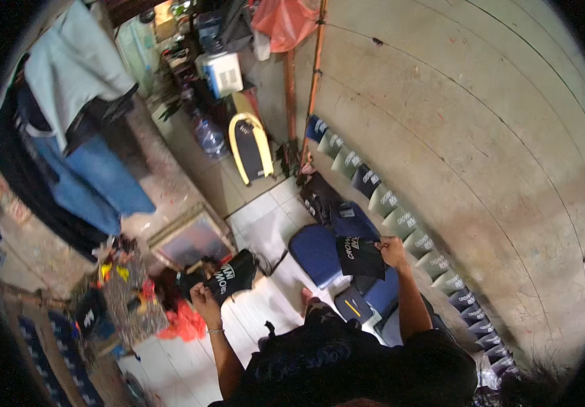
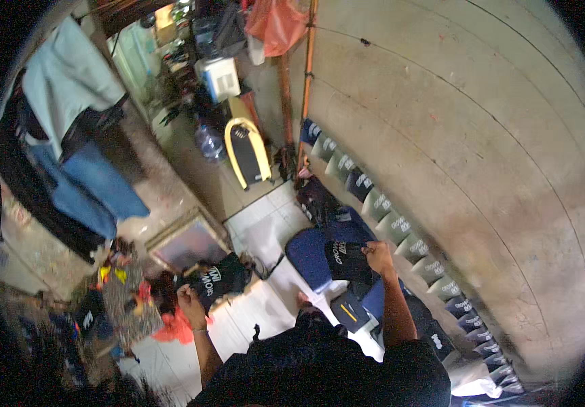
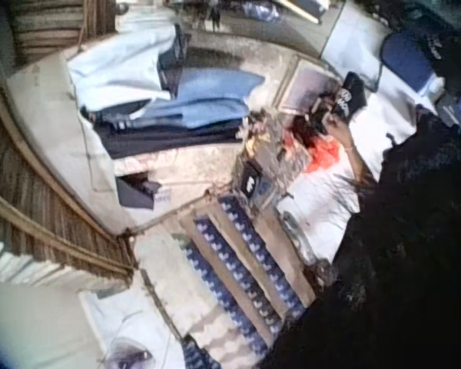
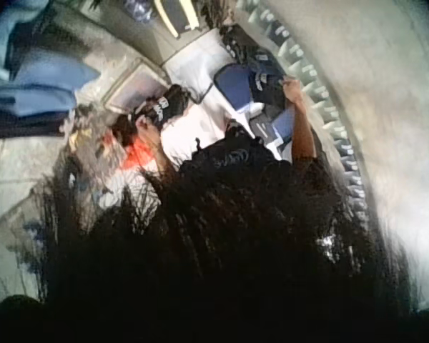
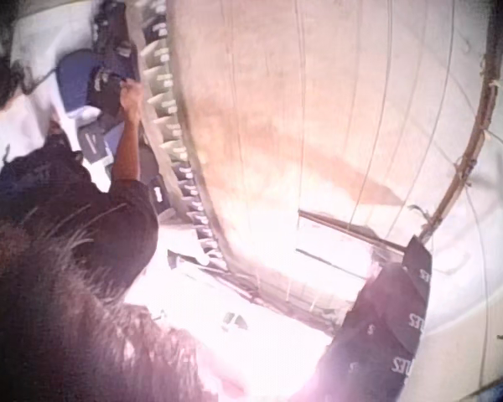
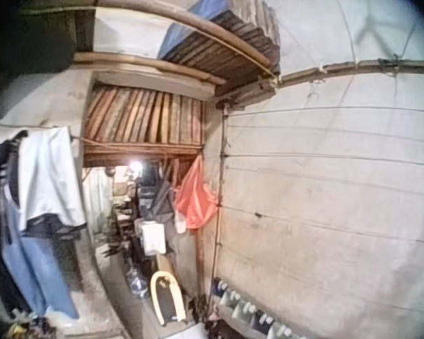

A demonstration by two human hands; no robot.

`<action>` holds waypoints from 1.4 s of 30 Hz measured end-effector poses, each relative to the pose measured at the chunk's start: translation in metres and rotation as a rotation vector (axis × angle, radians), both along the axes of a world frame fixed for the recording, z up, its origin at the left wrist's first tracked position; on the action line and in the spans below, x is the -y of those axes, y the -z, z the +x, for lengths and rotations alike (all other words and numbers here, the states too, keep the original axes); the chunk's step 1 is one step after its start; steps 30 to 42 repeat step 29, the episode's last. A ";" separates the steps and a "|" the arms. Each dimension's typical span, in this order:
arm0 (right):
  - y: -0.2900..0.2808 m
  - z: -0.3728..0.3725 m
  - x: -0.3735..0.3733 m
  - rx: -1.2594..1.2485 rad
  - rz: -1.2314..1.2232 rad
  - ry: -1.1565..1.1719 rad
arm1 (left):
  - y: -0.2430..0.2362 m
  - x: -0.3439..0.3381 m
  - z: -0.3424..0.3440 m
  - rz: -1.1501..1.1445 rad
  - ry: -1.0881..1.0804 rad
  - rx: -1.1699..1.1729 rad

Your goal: The person picks up printed garment pieces and places them on the floor to dry, repeating the process several times with different pieces.

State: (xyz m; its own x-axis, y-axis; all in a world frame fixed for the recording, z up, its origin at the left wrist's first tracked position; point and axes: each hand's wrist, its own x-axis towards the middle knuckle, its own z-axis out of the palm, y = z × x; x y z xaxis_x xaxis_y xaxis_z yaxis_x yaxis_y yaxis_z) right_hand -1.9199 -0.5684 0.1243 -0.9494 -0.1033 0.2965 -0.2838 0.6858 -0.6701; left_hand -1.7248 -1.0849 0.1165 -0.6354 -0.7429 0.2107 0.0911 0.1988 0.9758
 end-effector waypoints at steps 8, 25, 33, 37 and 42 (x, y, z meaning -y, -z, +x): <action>-0.135 -0.277 0.091 -0.269 -0.172 0.216 | -0.003 0.107 -0.226 -0.105 -0.121 0.015; -0.099 -0.631 0.155 -0.270 -0.399 0.496 | 0.034 0.183 -0.660 -0.325 0.177 0.285; -0.104 -0.646 0.181 -0.069 -0.414 0.657 | 0.071 0.184 -0.779 -0.012 0.428 0.118; -0.104 -0.646 0.181 -0.069 -0.414 0.657 | 0.071 0.184 -0.779 -0.012 0.428 0.118; -0.104 -0.646 0.181 -0.069 -0.414 0.657 | 0.071 0.184 -0.779 -0.012 0.428 0.118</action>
